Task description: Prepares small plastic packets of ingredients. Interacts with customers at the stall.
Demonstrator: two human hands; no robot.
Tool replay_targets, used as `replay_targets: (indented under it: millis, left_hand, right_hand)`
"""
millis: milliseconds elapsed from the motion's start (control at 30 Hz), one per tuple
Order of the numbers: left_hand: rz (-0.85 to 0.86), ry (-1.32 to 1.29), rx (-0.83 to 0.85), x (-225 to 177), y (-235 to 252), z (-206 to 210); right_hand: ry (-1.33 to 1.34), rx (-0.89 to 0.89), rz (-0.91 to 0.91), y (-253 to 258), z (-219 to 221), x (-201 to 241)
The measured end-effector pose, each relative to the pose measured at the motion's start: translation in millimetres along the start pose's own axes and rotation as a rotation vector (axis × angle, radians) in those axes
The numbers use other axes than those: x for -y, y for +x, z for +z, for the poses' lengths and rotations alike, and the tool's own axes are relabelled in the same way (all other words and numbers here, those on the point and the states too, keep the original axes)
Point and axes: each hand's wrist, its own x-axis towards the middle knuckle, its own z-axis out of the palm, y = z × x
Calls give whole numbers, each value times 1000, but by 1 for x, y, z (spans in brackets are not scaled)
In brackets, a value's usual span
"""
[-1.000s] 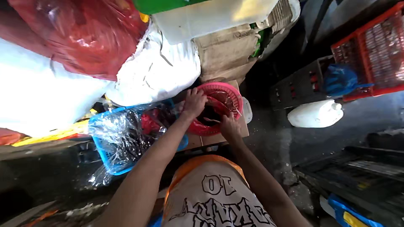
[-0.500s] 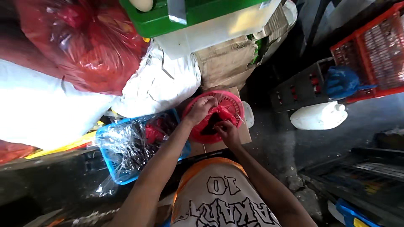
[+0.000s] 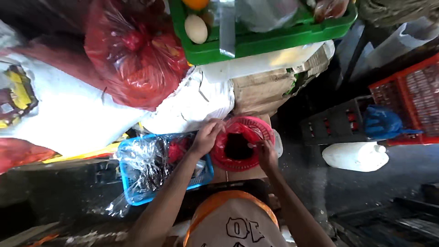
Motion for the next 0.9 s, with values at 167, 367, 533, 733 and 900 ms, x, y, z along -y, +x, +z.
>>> replay_targets:
  millis: [167, 367, 533, 733, 900]
  left_hand:
    - [-322, -451, -134, 25, -60, 2]
    - [-411, -492, -193, 51, -106, 13]
    - [-399, -474, -188, 59, -120, 7]
    - [-380, -405, -122, 71, -127, 10]
    - [-381, -333, -46, 83, -119, 12]
  right_hand:
    - [-33, -72, -29, 3, 6, 5]
    - [151, 14, 169, 6, 39, 10]
    - [367, 132, 313, 10, 51, 14]
    - [478, 183, 471, 17, 61, 9]
    - [700, 126, 568, 22, 59, 5]
